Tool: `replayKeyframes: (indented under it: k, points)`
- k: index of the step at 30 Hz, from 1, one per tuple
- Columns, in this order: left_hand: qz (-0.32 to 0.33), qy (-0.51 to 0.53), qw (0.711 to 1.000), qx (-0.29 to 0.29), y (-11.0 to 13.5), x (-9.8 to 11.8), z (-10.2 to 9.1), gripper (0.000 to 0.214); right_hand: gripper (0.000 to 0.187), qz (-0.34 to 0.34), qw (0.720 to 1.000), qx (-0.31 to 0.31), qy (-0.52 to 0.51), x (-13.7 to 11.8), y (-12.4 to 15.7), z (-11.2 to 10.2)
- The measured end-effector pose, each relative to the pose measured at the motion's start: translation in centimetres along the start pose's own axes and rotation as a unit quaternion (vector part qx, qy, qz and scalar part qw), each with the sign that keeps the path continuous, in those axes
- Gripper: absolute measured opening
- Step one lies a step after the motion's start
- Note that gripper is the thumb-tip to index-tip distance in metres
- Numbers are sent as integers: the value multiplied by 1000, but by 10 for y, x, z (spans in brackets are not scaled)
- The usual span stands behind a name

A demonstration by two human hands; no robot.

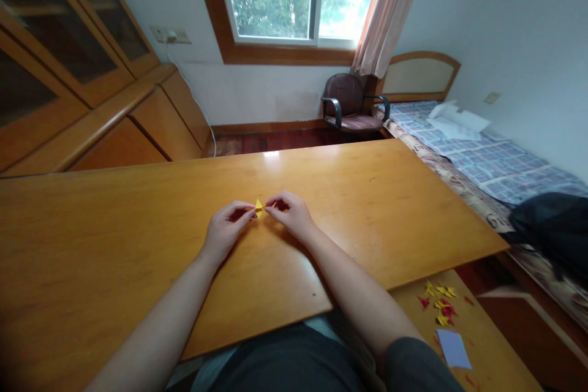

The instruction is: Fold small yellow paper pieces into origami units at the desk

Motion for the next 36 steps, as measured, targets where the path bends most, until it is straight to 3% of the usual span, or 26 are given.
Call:
replayKeyframes:
  k: [8,15,22,36]
  points:
    - [4,5,1000,6,1,1,-1,19,29,86,991,-12,-106,17,-3,4]
    - [15,0,1000,6,1,0,-1,16,34,107,981,-48,-156,15,-3,8]
    - [19,1,1000,5,2,2,0,17,25,77,988,-49,-121,16,-1,11]
    - [-3,49,998,25,3,3,0,19,21,-59,998,6,25,-16,6,3]
Point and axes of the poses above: each hand's wrist, its own y-axis away from the middle knuckle, its own z-axis out of the palm, x = y × z, the point moved 7 cm from there along -y, towards the middle knuckle, and after that the axes turned 10 degrees about z, right-handed, at the moved point
